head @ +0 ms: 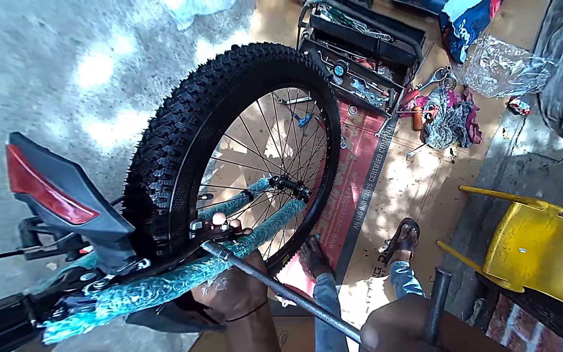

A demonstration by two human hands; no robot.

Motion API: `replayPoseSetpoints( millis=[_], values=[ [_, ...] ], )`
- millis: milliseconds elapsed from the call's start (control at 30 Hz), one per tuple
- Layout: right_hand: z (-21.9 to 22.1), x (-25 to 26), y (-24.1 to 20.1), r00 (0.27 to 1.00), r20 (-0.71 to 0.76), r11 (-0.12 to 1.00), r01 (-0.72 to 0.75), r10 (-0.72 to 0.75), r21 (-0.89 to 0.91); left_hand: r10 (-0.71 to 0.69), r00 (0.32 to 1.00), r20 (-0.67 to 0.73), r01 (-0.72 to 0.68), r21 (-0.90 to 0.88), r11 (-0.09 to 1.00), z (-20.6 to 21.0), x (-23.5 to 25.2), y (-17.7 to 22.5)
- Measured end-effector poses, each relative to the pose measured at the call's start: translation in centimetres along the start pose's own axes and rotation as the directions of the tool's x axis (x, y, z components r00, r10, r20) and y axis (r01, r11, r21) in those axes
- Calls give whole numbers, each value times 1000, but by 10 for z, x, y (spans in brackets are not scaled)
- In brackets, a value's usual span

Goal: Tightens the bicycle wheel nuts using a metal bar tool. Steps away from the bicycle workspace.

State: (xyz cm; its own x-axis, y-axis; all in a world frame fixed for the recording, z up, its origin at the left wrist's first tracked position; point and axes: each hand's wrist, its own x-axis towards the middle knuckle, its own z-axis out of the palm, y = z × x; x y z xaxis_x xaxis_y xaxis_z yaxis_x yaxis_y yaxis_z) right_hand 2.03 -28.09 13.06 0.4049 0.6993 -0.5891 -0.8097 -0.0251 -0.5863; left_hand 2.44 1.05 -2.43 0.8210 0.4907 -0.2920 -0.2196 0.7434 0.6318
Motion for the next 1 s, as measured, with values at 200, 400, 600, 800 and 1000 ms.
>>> replayPoseSetpoints(
  millis=[200, 400, 600, 800, 1000],
  values=[
    [-11, 2, 12, 1000, 14, 1000, 11, -10, -21, -39, 999, 27, 38, 28, 999, -8, 3, 5],
    [-10, 20, 36, 877, -351, 944, 286, -328, -166, -4, 1000, -17, 5, 75, 997, -2, 6, 5],
    [8, 30, 50, 716, -542, 829, 556, -439, 62, -1, 1000, -6, 1, 20, 1000, -2, 5, 4],
    [-1, 21, 44, 786, -554, 944, 329, -275, -3, 10, 999, -43, -9, 20, 1000, 2, 2, 4],
    [6, 25, 51, 686, -635, 923, 365, -356, -122, 61, 996, -69, -58, 46, 997, 3, 6, 1]
  ],
)
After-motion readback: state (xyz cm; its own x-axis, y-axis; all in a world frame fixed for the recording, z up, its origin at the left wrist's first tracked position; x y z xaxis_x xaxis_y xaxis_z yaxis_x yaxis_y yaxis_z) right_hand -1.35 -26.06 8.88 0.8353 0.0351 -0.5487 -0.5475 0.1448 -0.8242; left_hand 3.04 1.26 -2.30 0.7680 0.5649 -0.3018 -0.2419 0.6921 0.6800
